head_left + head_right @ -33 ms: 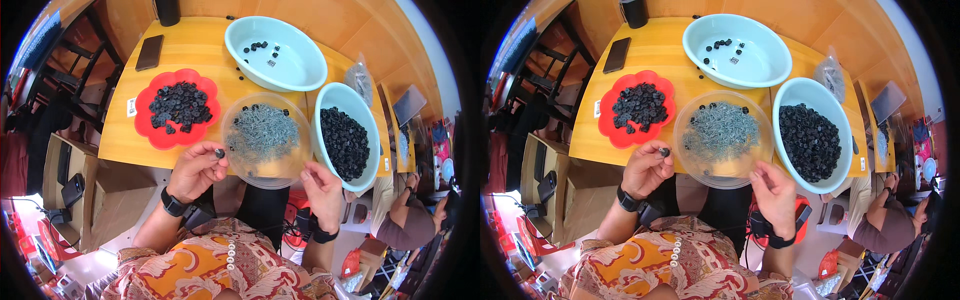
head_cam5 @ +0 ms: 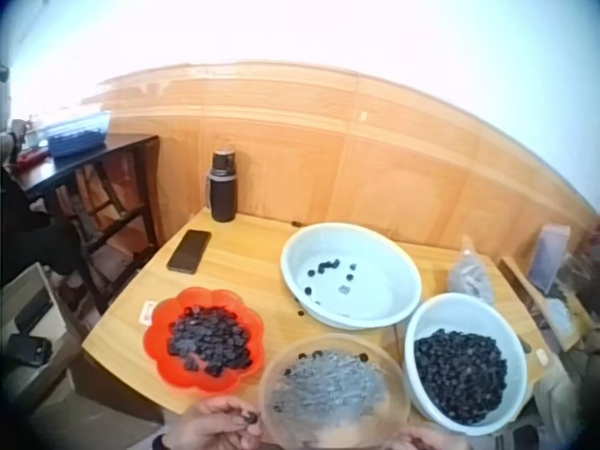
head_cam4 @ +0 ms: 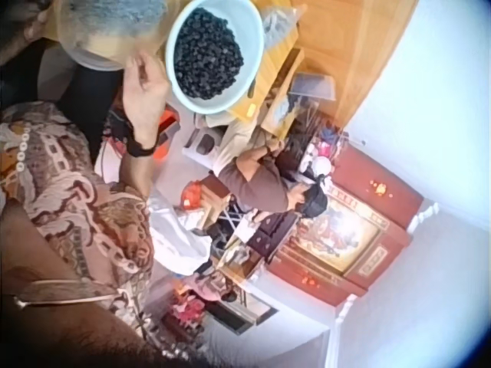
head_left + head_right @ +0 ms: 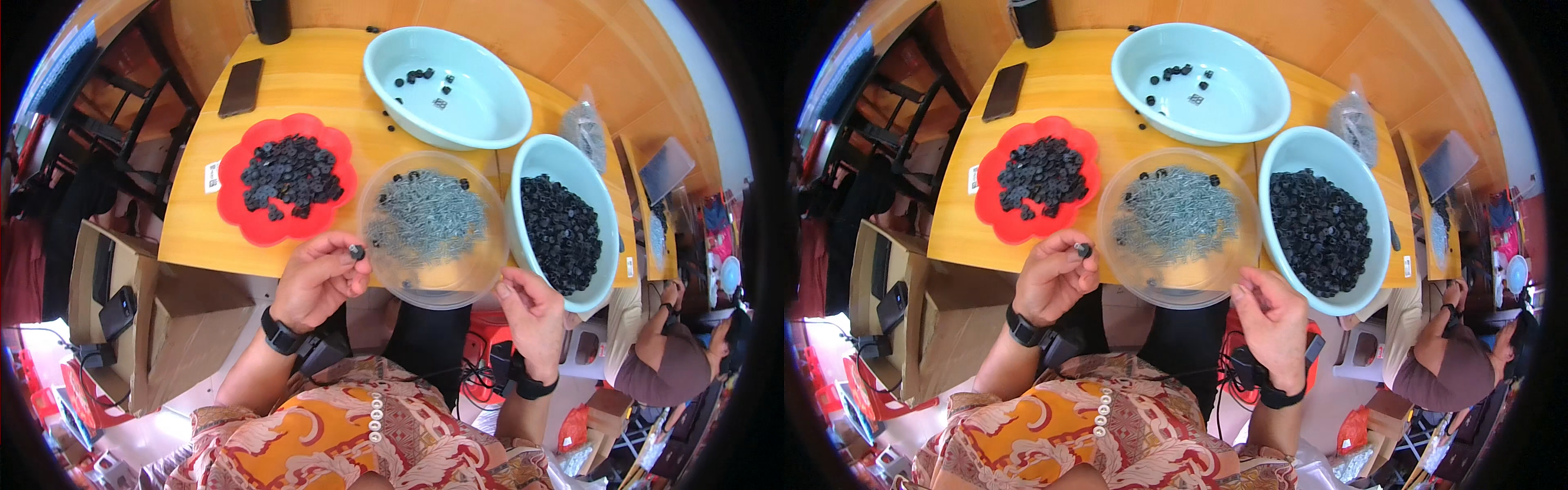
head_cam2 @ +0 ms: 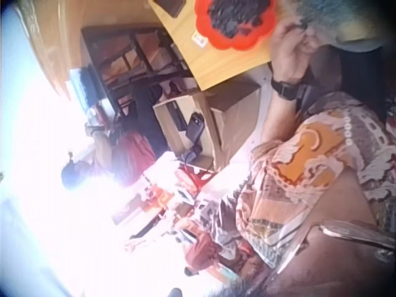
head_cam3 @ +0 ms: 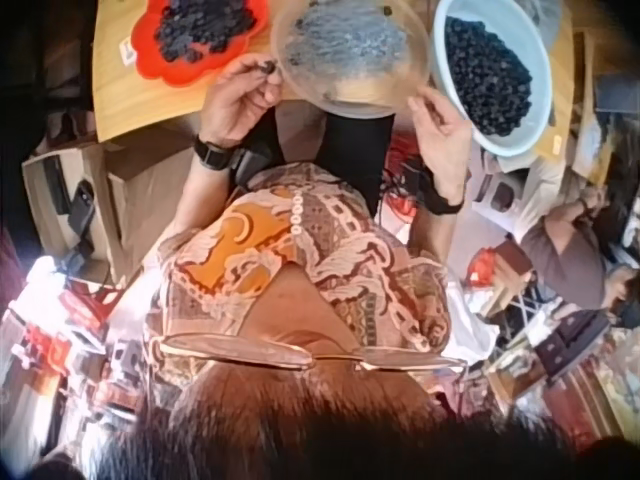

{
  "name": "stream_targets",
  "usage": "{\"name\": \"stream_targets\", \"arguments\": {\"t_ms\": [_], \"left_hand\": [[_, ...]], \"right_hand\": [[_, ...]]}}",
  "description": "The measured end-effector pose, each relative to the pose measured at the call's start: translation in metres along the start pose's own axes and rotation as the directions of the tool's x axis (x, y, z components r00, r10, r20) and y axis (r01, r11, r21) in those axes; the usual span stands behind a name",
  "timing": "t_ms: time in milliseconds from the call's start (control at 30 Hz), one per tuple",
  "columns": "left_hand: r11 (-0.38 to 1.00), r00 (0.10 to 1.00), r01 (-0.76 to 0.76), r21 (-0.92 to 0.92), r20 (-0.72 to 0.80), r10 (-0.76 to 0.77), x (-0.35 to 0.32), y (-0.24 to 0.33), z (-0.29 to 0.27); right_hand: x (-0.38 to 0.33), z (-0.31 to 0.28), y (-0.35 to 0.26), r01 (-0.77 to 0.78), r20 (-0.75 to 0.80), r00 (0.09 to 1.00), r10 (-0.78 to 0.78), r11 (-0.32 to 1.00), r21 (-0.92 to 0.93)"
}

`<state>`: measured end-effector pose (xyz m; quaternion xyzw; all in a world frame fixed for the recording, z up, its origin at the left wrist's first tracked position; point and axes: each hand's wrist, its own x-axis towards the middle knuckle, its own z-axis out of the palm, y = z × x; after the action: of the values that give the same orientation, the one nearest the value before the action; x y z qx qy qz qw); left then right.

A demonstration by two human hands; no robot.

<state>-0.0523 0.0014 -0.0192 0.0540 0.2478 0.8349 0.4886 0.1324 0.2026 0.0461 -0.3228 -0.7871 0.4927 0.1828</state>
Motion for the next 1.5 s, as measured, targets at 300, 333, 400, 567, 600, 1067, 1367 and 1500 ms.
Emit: {"name": "stream_targets", "arguments": {"t_ms": [300,333,400,567,600,1067,1367,1500], "left_hand": [[0.994,1.000,0.015,0.106,0.006,-0.015,0.004,-0.010,0.011],[0.994,1.000,0.019,0.104,0.022,-0.022,0.006,-0.011,0.013],[0.982,0.998,0.048,0.183,0.031,-0.055,0.007,-0.013,0.017],[0.951,0.998,0.035,0.306,0.039,-0.049,0.005,-0.018,0.024],[0.950,0.998,0.033,0.309,0.042,-0.049,0.004,-0.017,0.022],[0.947,0.995,0.067,0.315,0.052,-0.088,0.004,-0.016,0.017],[0.949,0.998,0.046,0.313,0.036,-0.060,0.003,-0.016,0.015],[0.941,0.997,0.054,0.334,0.027,-0.066,0.002,-0.018,0.018]], "right_hand": [[0.053,-0.091,-0.002,-0.013,-0.025,1.000,-0.001,0.835,-0.550],[0.063,-0.095,0.006,0.021,0.031,1.000,-0.004,0.820,-0.572],[0.082,-0.093,0.008,0.055,0.095,0.995,0.006,0.780,-0.624],[0.123,-0.084,0.010,0.209,0.324,0.944,0.064,0.644,-0.736],[0.131,-0.083,0.018,0.208,0.321,0.945,0.061,0.645,-0.736],[0.155,-0.067,0.038,0.371,0.493,0.868,0.060,0.583,-0.723],[0.135,-0.065,0.021,0.408,0.628,0.762,0.157,0.637,-0.654],[0.141,-0.061,0.030,0.438,0.613,0.773,0.163,0.562,-0.702]]}}
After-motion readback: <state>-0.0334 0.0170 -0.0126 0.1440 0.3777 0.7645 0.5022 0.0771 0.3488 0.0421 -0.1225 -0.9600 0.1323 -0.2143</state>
